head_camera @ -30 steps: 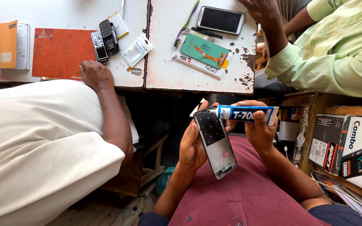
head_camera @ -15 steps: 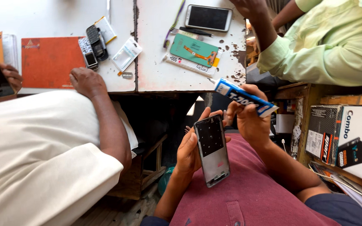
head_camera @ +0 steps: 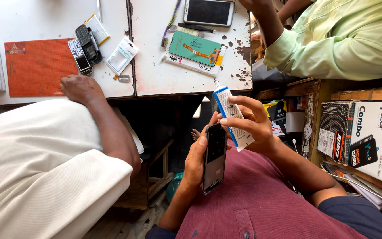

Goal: The person reads a small paper note, then holds a disassembled phone frame and applies adhesive from a blue glue tube around its edges, rotating the frame to reach different sides. Near the end they pick up a green flex cable part and hold it against the frame.

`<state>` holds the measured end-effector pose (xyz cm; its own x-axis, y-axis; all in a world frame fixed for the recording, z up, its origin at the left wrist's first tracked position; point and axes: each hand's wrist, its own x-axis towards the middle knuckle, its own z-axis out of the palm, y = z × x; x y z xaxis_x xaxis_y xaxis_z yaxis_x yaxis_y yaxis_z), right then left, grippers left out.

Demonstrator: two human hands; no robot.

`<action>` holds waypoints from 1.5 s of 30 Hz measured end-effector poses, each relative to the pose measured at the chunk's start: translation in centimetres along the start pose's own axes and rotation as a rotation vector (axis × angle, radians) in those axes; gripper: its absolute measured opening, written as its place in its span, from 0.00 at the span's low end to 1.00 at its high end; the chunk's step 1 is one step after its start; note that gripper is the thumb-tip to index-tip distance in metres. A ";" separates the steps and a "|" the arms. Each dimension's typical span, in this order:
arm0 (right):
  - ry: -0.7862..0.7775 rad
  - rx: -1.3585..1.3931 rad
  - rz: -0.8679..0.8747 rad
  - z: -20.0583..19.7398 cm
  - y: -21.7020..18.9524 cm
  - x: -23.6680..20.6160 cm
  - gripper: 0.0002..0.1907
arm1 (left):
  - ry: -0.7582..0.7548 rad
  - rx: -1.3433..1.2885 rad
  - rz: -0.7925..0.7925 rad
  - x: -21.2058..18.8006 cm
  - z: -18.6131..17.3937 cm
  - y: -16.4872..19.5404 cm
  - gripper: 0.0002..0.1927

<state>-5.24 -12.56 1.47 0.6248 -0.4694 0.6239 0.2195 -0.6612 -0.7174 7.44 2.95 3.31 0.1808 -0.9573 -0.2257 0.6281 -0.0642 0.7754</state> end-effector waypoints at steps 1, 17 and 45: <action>-0.011 0.003 0.001 -0.1 0.0 -0.2 0.26 | -0.005 0.018 0.004 0.0 0.1 0.1 0.37; -0.005 -0.016 0.018 0.5 -0.2 -0.6 0.26 | 0.000 0.363 0.140 0.0 1.0 0.9 0.31; 0.026 -0.053 0.068 0.9 -0.4 -0.7 0.22 | 0.024 0.409 0.149 -0.1 1.2 0.4 0.31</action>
<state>-5.11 -11.49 1.04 0.6172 -0.5285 0.5829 0.1374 -0.6570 -0.7412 6.78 2.63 4.40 0.2675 -0.9580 -0.1031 0.2432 -0.0364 0.9693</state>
